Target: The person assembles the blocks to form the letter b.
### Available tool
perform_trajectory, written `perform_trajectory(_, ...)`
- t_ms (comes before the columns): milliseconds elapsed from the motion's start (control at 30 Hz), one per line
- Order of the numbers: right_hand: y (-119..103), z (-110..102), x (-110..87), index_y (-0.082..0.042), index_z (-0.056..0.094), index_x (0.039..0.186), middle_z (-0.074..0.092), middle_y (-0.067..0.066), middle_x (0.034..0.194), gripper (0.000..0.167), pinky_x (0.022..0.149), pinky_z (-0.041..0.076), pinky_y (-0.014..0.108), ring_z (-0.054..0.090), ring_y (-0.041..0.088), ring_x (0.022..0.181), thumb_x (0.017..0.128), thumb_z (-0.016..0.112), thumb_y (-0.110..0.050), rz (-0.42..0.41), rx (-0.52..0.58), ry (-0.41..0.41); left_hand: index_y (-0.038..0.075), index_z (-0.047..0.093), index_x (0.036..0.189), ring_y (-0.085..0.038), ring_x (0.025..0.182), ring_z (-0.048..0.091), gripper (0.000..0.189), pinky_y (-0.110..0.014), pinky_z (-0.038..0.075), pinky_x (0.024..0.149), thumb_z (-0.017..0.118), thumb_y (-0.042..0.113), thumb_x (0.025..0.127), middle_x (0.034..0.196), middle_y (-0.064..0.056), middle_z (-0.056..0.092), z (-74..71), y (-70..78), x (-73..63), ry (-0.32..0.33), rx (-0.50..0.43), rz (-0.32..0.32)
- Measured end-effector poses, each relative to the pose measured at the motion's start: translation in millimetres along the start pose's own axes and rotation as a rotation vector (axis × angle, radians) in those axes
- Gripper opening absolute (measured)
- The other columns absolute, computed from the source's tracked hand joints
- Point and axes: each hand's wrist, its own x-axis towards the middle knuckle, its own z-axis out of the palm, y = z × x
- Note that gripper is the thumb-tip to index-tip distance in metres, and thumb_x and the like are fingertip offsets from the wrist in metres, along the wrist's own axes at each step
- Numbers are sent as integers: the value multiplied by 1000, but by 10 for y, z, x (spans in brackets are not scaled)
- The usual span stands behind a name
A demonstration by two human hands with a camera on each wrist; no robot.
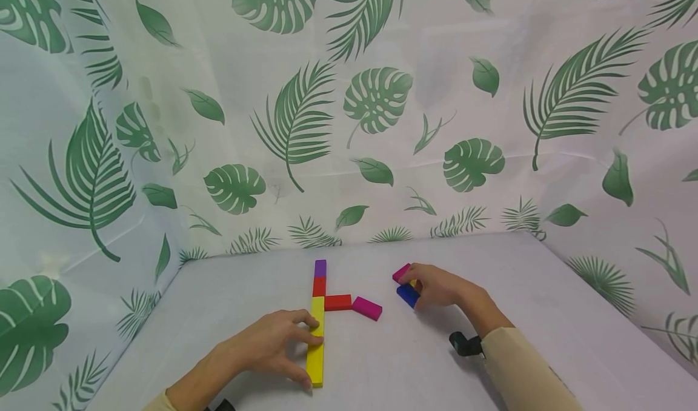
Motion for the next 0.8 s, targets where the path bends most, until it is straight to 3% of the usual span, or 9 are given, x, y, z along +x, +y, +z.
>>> perform_trajectory(167,-12,9,1,-14,73,127,63,3,118,53,85,62,41,61,21,107,77,91,-12,5,-20,-11,41,70,134,-7,112,59,70,-39,55,103,73,79,76,133,11,62,2,-3,0,2,5,4)
perform_trajectory(800,-105,63,-8,-9,65,131,65,8,117,61,93,59,51,61,25,109,76,93,-13,19,16,-57,41,70,133,-8,114,59,70,-39,55,103,73,80,75,134,11,62,-7,8,-8,8,-3,3)
